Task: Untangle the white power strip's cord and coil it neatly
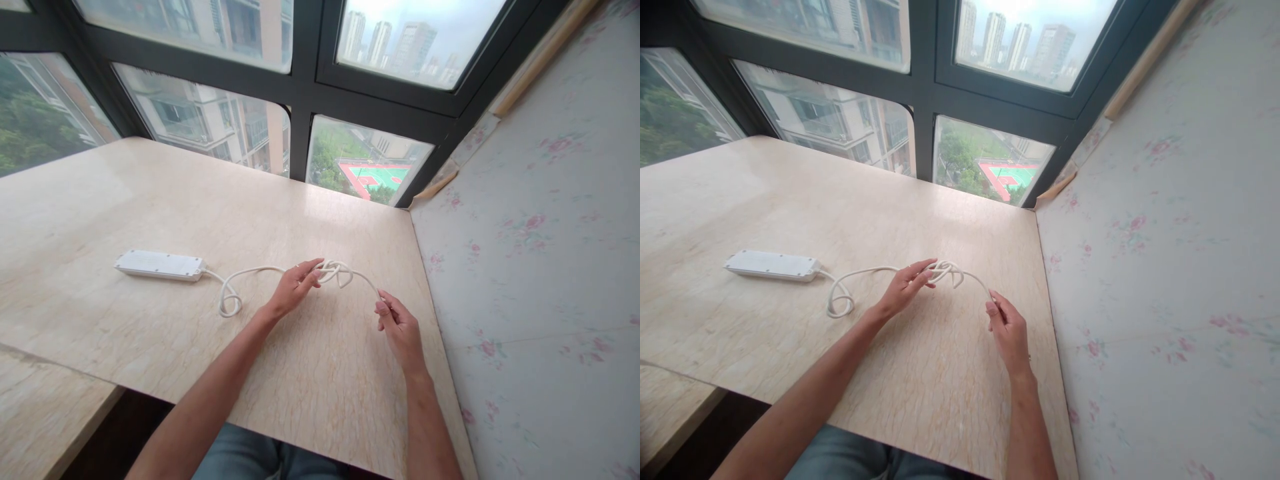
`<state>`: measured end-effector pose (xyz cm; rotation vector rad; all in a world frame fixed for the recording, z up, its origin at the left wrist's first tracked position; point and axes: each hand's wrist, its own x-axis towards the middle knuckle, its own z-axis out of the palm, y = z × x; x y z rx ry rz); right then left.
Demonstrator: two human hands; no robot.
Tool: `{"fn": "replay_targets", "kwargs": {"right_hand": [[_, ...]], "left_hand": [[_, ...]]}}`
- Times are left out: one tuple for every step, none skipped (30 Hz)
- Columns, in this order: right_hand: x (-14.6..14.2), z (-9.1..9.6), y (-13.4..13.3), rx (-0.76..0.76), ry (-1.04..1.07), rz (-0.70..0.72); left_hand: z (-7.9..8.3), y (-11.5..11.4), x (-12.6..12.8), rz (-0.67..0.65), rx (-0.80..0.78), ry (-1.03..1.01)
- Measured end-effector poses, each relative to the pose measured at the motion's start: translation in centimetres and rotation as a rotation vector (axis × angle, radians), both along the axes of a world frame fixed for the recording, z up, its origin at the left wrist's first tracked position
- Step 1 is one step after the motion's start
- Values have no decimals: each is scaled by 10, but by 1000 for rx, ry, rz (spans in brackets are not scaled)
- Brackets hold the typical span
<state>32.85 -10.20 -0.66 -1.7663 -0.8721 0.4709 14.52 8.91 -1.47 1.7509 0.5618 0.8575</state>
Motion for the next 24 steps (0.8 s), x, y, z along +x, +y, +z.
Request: {"fn": "replay_targets", "kwargs": {"right_hand": [[0,1,0,18,38,-18],[0,2,0,37,70,-34],[0,3,0,53,97,-45],[0,4,0,65,121,-52],[0,5,0,72,139,-56],[0,6,0,74,149,-57],[-1,7,0,74,147,-58],[-1,7,0,73,130,-62],[-1,8,0,71,97,-65],[-1,8,-1,67,49,-64],[0,9,-1,63,-12,-59],[0,9,-1,59,-80,-45],[0,9,-2,55,-148,-27],[1,9,-2,51,-210,-5],[2,9,-3,45,-260,16],[3,9,-3,38,-299,34],[3,8,-3,29,-328,49],[4,8,-4,17,-350,63],[5,7,-4,6,-367,78],[6,6,-4,-2,-379,92],[7,5,-4,-7,-386,105],[7,4,-4,-9,-388,117],[8,4,-4,-9,-388,127],[8,3,-5,-6,-386,135]], "left_hand": [[-1,0,0,-9,34,18],[-2,1,-1,-16,78,37],[-3,1,-1,-19,129,56],[-3,1,-1,-22,180,72],[-4,1,-1,-25,225,83],[-5,1,-1,-27,259,91],[-6,1,-1,-27,285,100],[-6,1,-1,-24,306,112],[-7,1,-1,-21,323,128],[-7,1,-1,-16,339,146],[-8,1,-1,-11,352,166],[-8,1,-1,-6,363,182],[-8,1,-1,1,371,189],[-8,2,-1,7,378,187],[-8,2,0,13,386,179],[-8,3,0,17,394,168],[-8,3,0,17,404,157],[-8,4,0,13,414,151],[-9,5,0,4,424,150],[-10,5,-1,-6,434,156],[-10,6,-1,-18,441,163],[-11,6,-1,-33,443,169],[-12,7,-1,-50,438,172],[-12,7,-1,-67,425,166]]}}
